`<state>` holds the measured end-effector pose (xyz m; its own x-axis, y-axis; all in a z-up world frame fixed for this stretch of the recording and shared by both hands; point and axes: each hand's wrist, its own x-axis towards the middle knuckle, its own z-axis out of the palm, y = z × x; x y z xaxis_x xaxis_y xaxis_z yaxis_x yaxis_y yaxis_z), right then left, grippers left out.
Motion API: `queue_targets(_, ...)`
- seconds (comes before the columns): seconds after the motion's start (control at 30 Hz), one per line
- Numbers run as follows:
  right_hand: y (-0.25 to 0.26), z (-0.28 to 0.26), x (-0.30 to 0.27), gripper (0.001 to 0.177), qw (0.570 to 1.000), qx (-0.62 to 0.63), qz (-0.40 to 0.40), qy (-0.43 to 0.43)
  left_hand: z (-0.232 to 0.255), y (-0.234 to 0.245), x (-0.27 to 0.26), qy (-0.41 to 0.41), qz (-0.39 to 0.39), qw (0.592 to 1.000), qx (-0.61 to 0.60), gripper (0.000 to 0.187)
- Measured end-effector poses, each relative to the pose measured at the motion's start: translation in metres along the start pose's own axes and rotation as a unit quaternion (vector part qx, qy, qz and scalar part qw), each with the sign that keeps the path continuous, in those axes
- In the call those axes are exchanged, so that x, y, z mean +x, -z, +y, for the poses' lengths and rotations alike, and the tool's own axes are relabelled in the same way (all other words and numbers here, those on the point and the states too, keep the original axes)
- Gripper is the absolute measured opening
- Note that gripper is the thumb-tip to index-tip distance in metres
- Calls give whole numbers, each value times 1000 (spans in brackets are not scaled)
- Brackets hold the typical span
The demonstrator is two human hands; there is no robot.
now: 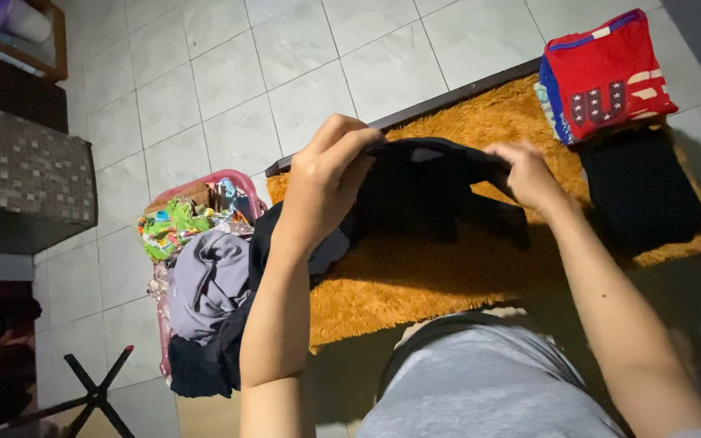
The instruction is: The recorder folds pieces of laundry, including a black shirt and other garments, on a fuzzy mat.
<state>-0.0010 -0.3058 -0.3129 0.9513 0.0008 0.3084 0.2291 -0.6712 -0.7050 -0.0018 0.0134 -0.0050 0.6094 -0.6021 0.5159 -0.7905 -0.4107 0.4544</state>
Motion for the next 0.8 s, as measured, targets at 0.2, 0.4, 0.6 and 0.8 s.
queue_targets(0.2,-2,-6,-45,45,991,99,-6,-90,-21,5,-5,33,70,997,29,21)
queue_targets(0.4,-16,-29,-76,34,979,25,163,116,-38,3,0,53,83,995,0,22)
queue_targets(0.6,-40,-31,-80,19,994,-6,104,41,-42,-3,6,45,76,996,-13,23)
queue_targets(0.8,-40,-40,-95,35,981,162,107,-9,-50,-14,11,47,82,995,-20,19)
